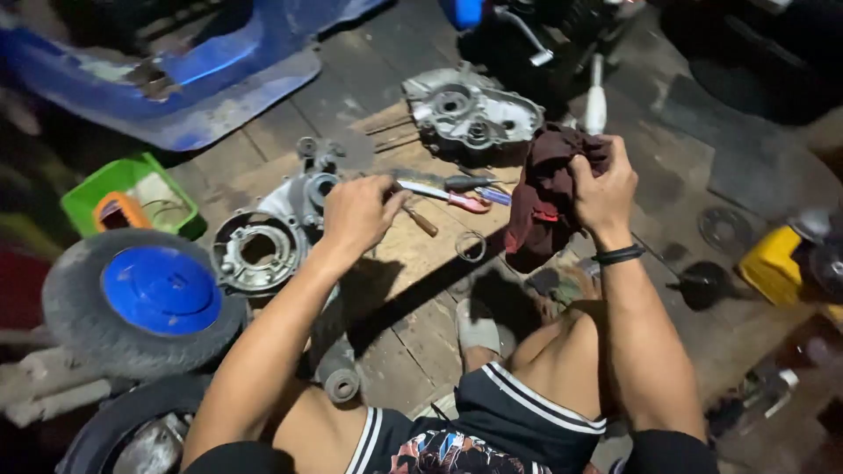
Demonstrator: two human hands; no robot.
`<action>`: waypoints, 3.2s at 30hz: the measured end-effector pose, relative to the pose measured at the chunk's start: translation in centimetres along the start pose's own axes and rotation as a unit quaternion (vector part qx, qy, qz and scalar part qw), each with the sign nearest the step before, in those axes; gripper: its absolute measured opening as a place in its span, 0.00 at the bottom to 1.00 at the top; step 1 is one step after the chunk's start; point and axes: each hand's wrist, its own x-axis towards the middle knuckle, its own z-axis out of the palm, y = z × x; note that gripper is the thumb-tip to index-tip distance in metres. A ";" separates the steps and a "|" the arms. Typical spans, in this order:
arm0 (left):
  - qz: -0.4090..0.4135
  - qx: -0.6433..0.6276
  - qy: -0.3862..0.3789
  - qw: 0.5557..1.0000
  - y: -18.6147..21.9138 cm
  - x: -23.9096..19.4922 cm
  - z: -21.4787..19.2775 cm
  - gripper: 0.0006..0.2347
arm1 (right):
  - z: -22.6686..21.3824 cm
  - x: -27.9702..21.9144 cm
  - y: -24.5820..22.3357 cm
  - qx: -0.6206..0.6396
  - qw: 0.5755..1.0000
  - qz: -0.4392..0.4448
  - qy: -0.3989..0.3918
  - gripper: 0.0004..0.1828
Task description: The person is cleaning and inspecting a motorcycle engine casing, using a screwdriver to probe internal components and a cloth to wipe surfaces.
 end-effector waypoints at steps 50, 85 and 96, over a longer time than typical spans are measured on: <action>-0.065 0.064 -0.010 0.996 -4.8 -4.4 -0.8 0.09 | 10.4 0.7 1.5 -0.373 0.808 -0.004 -0.456 0.27; -0.297 -0.036 0.008 0.954 -14.3 -9.3 -6.6 0.11 | 17.6 0.6 -6.2 -0.390 0.838 -0.140 -0.355 0.27; -0.260 -0.061 0.016 0.964 -13.5 -8.9 -5.9 0.10 | 20.4 -1.0 -6.8 0.030 0.963 -0.185 -0.196 0.24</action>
